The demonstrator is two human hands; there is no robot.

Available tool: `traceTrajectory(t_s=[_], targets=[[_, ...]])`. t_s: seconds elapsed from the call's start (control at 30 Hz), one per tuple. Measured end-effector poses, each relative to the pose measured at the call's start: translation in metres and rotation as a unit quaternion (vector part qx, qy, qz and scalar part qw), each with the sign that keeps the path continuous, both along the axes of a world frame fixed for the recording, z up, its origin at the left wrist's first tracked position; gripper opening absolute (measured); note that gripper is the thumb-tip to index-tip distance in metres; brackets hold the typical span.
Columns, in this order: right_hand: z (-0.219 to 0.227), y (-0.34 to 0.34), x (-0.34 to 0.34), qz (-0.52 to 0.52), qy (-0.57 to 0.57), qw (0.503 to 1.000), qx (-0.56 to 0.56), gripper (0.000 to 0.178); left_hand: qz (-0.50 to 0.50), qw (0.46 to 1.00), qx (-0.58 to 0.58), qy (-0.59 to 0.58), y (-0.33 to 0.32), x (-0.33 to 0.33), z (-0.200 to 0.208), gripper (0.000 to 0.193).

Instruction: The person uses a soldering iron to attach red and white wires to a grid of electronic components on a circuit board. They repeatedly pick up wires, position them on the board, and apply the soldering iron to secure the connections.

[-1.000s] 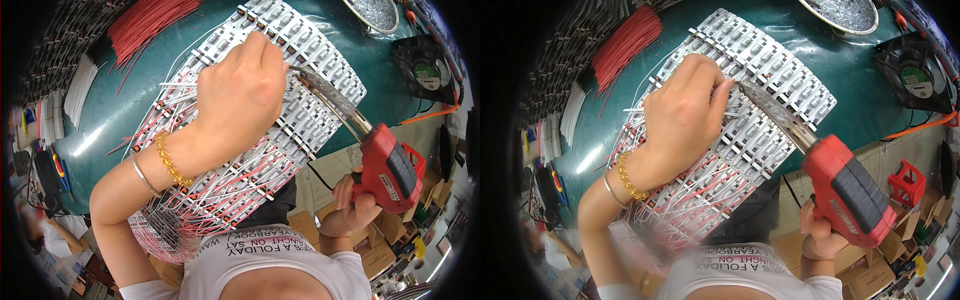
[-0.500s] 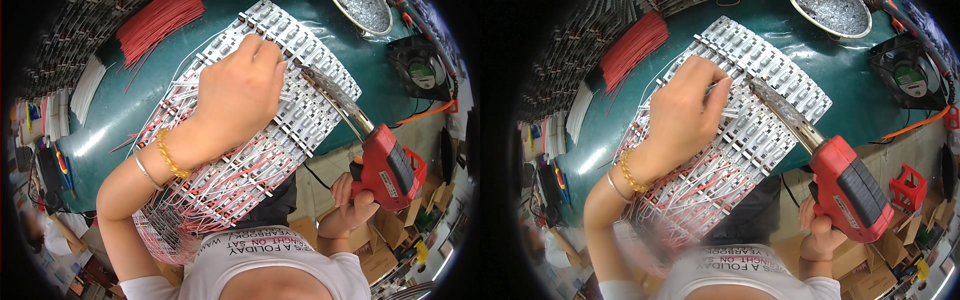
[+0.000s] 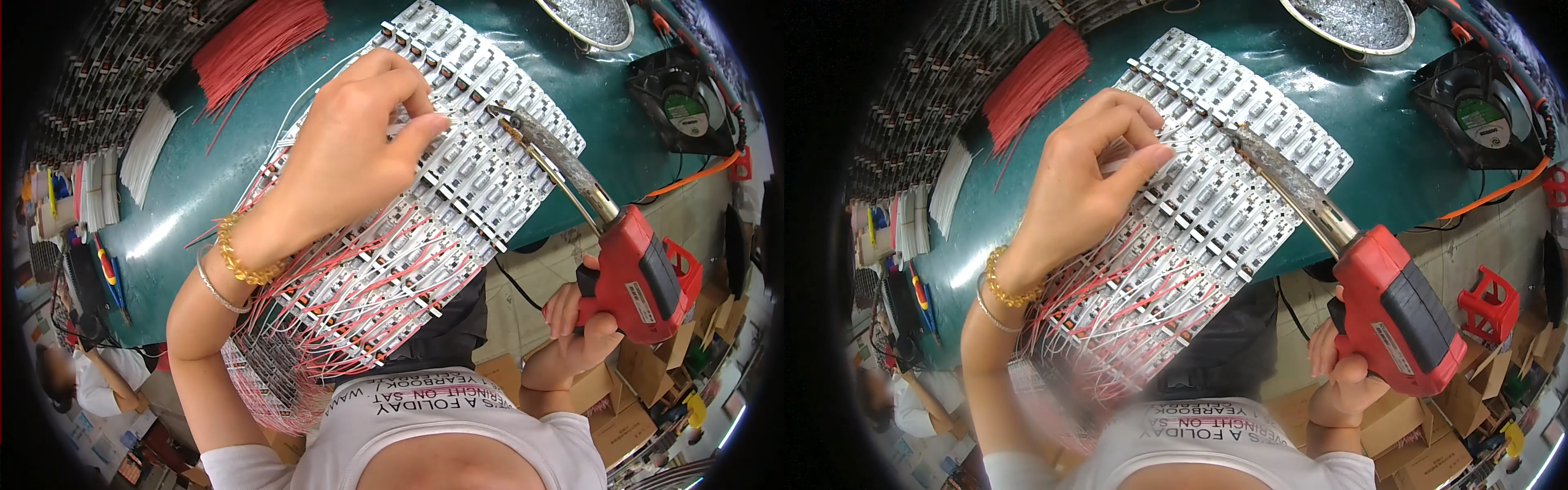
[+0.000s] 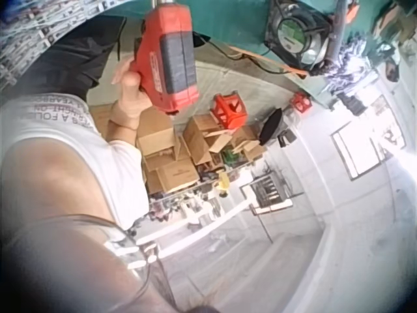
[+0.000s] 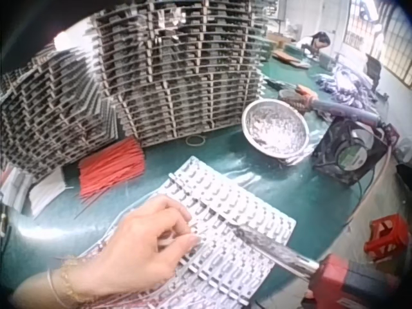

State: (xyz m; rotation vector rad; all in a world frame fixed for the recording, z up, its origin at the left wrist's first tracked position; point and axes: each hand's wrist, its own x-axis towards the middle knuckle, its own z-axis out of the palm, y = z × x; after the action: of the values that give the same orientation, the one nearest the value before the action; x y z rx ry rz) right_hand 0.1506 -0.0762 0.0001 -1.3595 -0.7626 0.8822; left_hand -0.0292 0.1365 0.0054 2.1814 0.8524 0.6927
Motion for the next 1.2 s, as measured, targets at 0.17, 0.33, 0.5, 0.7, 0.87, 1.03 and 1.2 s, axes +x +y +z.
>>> traceTrajectory(t_s=[0.17,0.33,0.5,0.7,0.87,1.03,1.2], targets=[[0.003,-0.001,-0.005,-0.045,-0.017,0.999,-0.012,0.084,0.062,0.996,0.044,0.037,-0.016,0.021,-0.007,0.009],[-0.001,-0.003,-0.004,-0.047,-0.037,0.998,-0.019,0.081,0.074,0.993,0.077,0.057,-0.02,0.024,-0.008,0.008],[-0.006,-0.003,-0.003,-0.025,-0.029,0.999,-0.002,0.073,0.071,0.995,0.05,0.052,-0.019,0.024,-0.008,0.009],[-0.003,-0.004,-0.005,-0.025,-0.065,0.997,-0.016,0.065,0.06,0.996,0.048,0.052,-0.015,0.021,-0.007,0.009],[0.002,-0.006,-0.008,-0.059,-0.074,0.995,-0.025,0.072,0.059,0.995,0.052,0.053,-0.014,0.021,-0.007,0.009],[0.001,-0.002,-0.008,-0.046,-0.067,0.997,0.003,0.078,0.063,0.995,0.049,0.054,-0.015,0.022,-0.007,0.009],[0.0,0.0,-0.007,-0.041,-0.057,0.998,0.008,0.078,0.068,0.995,0.067,0.035,-0.017,0.023,-0.009,0.009]])
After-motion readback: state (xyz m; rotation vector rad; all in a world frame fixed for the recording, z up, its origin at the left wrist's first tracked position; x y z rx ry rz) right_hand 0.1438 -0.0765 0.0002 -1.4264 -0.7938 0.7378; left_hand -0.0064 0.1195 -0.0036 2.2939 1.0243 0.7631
